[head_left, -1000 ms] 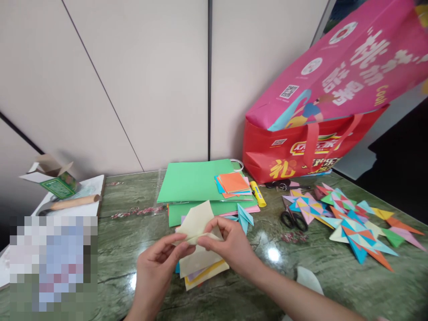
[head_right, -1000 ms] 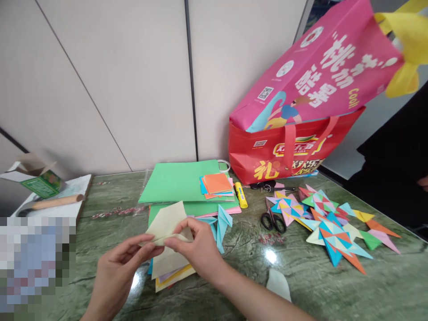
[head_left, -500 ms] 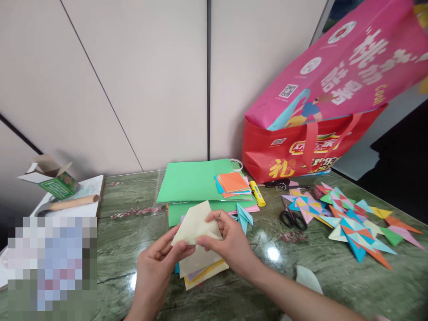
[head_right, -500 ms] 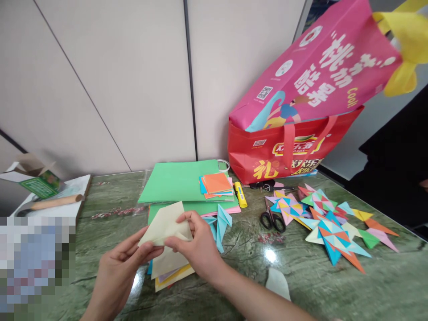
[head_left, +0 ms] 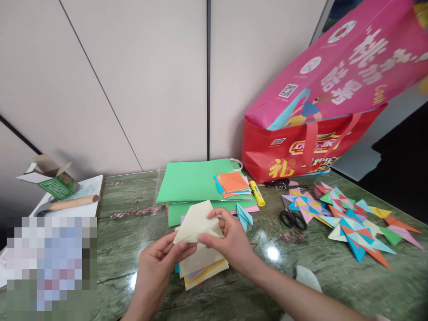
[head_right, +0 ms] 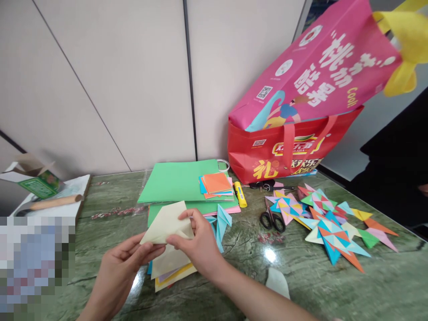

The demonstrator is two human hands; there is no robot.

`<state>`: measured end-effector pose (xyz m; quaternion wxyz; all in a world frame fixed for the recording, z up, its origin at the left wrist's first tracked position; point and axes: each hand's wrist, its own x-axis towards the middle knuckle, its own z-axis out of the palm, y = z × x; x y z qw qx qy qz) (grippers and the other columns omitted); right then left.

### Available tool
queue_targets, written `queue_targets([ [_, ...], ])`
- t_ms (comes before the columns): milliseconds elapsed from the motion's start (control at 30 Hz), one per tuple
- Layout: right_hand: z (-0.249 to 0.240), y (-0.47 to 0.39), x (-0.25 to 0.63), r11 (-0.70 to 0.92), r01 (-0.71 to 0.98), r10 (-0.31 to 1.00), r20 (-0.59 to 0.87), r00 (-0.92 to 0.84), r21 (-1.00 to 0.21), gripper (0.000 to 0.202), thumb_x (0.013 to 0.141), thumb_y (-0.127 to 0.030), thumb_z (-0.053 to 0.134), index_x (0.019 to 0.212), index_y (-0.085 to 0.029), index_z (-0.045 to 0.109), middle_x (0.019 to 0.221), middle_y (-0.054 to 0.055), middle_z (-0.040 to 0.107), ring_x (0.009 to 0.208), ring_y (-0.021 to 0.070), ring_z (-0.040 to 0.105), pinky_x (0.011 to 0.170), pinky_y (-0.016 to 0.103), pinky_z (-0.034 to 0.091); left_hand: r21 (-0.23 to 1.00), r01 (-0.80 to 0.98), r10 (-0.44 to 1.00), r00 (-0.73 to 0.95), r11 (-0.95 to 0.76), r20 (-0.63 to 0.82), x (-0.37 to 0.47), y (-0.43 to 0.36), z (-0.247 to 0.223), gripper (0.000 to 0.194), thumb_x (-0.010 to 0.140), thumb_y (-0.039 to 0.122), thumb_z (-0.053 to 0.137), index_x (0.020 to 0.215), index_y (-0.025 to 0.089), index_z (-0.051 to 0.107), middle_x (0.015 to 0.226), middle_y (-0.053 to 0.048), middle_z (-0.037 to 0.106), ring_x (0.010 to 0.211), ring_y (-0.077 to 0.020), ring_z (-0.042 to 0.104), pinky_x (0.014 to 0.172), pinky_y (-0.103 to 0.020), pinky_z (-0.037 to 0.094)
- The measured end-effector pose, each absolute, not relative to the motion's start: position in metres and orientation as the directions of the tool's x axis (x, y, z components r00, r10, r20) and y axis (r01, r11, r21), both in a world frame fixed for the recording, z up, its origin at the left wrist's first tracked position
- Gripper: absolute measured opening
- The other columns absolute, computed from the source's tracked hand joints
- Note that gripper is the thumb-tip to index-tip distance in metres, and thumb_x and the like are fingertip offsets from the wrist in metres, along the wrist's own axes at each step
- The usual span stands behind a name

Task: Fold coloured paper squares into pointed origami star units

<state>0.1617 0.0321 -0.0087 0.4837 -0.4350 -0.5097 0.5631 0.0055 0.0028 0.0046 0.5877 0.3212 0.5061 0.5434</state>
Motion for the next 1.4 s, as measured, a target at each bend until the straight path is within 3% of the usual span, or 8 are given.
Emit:
queue_targets([
  [200, -0.01, 0.033, 0.162, -0.001, -0.11, 0.985, 0.018, -0.172, -0.994, 0.035, 0.062, -0.025, 0.07, 0.087, -0.021, 0.046, 0.065, -0.005, 0.057, 0.054, 0.0112, 0.056, 0.049, 0.02, 0.042, 0.924, -0.327, 0.966, -0.092, 0.198, -0.24, 0.005, 0.004, 0.003, 0.026, 0.056, 0.03, 0.079, 0.073, 0.012, 0.072, 0.071, -0.008, 0.076, 0.068, -0.0228, 0.072, 0.069, -0.026, 0.059],
  [500, -0.006, 0.032, 0.162, -0.009, -0.057, 0.98, 0.002, -0.198, -0.998, 0.019, 0.064, -0.025, 0.069, 0.079, -0.018, 0.059, 0.055, -0.004, 0.056, 0.052, 0.0103, 0.051, 0.051, 0.02, 0.037, 0.934, -0.311, 0.973, -0.085, 0.178, -0.214, 0.003, 0.002, 0.002, 0.022, 0.061, 0.03, 0.076, 0.071, 0.011, 0.071, 0.071, -0.009, 0.076, 0.068, -0.0227, 0.072, 0.071, -0.027, 0.058],
  [600, -0.008, 0.033, 0.163, -0.007, -0.029, 0.984, -0.002, -0.177, -1.0, 0.019, 0.063, -0.026, 0.07, 0.078, -0.017, 0.061, 0.058, -0.003, 0.057, 0.053, 0.0107, 0.05, 0.051, 0.02, 0.037, 0.936, -0.306, 0.972, -0.101, 0.175, -0.214, 0.004, 0.002, 0.005, 0.046, 0.058, 0.027, 0.078, 0.1, 0.013, 0.065, 0.078, -0.008, 0.076, 0.073, -0.0241, 0.071, 0.074, -0.031, 0.058],
  [667, -0.009, 0.035, 0.164, 0.009, -0.008, 0.987, 0.01, -0.16, -1.0, 0.019, 0.062, -0.026, 0.07, 0.077, -0.018, 0.061, 0.061, -0.002, 0.058, 0.056, 0.0111, 0.05, 0.051, 0.02, 0.037, 0.943, -0.289, 0.974, -0.106, 0.163, -0.2, 0.006, 0.002, 0.008, 0.072, 0.058, 0.024, 0.078, 0.123, 0.016, 0.048, 0.08, -0.006, 0.076, 0.076, -0.0246, 0.071, 0.075, -0.034, 0.058],
  [733, -0.009, 0.036, 0.165, 0.031, 0.008, 0.988, 0.029, -0.151, -0.999, 0.018, 0.062, -0.026, 0.07, 0.075, -0.018, 0.062, 0.064, -0.002, 0.058, 0.057, 0.0111, 0.05, 0.052, 0.02, 0.038, 0.953, -0.268, 0.979, -0.106, 0.14, -0.174, 0.007, 0.002, 0.01, 0.078, 0.06, 0.025, 0.077, 0.128, 0.015, 0.041, 0.078, -0.006, 0.076, 0.077, -0.0251, 0.071, 0.075, -0.035, 0.058],
  [1000, -0.003, 0.039, 0.169, 0.019, 0.015, 0.979, 0.016, -0.205, -1.0, 0.015, 0.063, -0.026, 0.068, 0.074, -0.018, 0.061, 0.055, -0.004, 0.056, 0.051, 0.0105, 0.051, 0.049, 0.02, 0.038, 0.971, -0.207, 0.98, -0.128, 0.121, -0.15, 0.001, 0.003, 0.004, 0.03, 0.057, 0.027, 0.078, 0.083, 0.015, 0.069, 0.078, -0.006, 0.076, 0.072, -0.0256, 0.071, 0.075, -0.034, 0.058],
  [1400, -0.001, 0.037, 0.168, 0.052, 0.036, 0.977, 0.043, -0.209, -0.998, 0.014, 0.065, -0.027, 0.068, 0.074, -0.019, 0.062, 0.058, -0.004, 0.058, 0.054, 0.011, 0.052, 0.05, 0.02, 0.039, 0.98, -0.184, 0.973, -0.2, 0.081, -0.118, 0.003, 0.002, 0.003, 0.02, 0.056, 0.027, 0.079, 0.071, 0.016, 0.072, 0.064, -0.005, 0.076, 0.065, -0.0237, 0.072, 0.066, -0.026, 0.06],
])
